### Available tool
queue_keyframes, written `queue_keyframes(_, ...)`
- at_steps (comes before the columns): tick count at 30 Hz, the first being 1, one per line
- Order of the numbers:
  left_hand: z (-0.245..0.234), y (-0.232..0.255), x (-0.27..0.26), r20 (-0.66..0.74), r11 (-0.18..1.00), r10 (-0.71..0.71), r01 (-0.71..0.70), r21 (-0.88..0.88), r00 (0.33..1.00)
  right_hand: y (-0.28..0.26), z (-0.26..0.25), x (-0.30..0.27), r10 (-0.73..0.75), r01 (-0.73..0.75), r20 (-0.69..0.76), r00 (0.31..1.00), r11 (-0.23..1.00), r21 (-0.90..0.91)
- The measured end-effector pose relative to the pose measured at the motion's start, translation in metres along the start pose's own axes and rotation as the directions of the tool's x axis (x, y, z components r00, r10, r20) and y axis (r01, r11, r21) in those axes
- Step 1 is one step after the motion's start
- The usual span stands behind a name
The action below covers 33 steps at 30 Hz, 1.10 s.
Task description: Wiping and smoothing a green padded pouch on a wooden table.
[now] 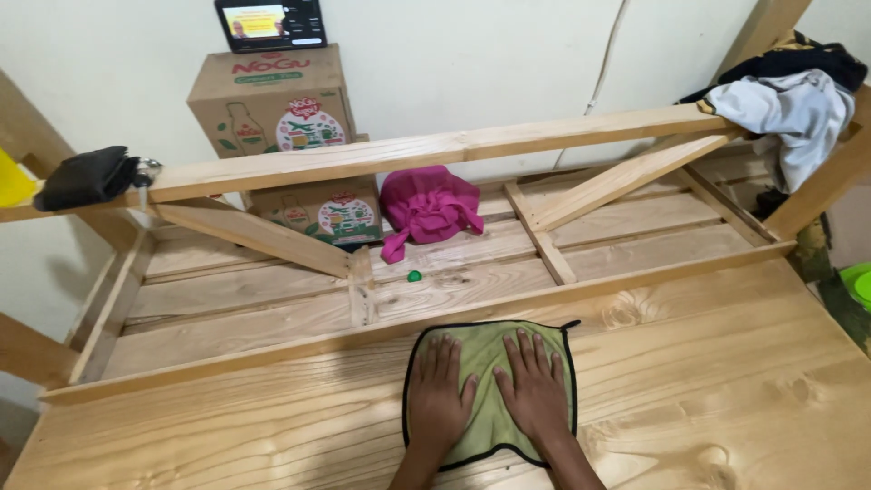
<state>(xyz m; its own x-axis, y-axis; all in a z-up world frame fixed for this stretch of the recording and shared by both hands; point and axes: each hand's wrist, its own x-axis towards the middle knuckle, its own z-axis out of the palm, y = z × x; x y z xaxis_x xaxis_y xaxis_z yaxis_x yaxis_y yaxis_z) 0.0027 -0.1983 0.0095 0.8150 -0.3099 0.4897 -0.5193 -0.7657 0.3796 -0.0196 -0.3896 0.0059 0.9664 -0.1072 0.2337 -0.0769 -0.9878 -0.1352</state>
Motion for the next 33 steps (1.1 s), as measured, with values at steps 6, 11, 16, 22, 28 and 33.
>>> queue_keyframes(6, -0.023, 0.005, -0.032, 0.082, 0.999, -0.036, 0.036, 0.003, 0.996, -0.017, -0.003, -0.036, -0.069, 0.069, -0.021, 0.997, 0.998, -0.002)
queue_keyframes(11, -0.031, -0.007, -0.044, 0.122, 0.999, -0.045, 0.043, 0.023, 0.991, -0.043, 0.008, -0.033, -0.124, 0.125, -0.056, 0.991, 0.992, 0.013)
queue_keyframes(16, -0.042, -0.043, -0.029, 0.125, 0.990, -0.136, 0.130, 0.061, 0.983, -0.074, 0.004, -0.006, -0.127, 0.126, 0.025, 0.992, 0.992, 0.019)
queue_keyframes(22, -0.065, -0.063, -0.050, 0.044, 0.975, -0.206, 0.201, 0.097, 0.977, -0.090, 0.012, -0.014, -0.199, 0.197, 0.035, 0.979, 0.979, 0.049)
queue_keyframes(28, -0.063, -0.074, -0.103, -0.016, 0.982, -0.152, 0.153, 0.108, 0.988, -0.093, 0.026, -0.049, -0.289, 0.287, 0.033, 0.957, 0.956, 0.050)
queue_keyframes(33, -0.081, -0.078, -0.099, -0.001, 0.985, -0.134, 0.133, 0.107, 0.991, -0.109, 0.021, -0.040, -0.308, 0.307, 0.020, 0.951, 0.950, 0.054)
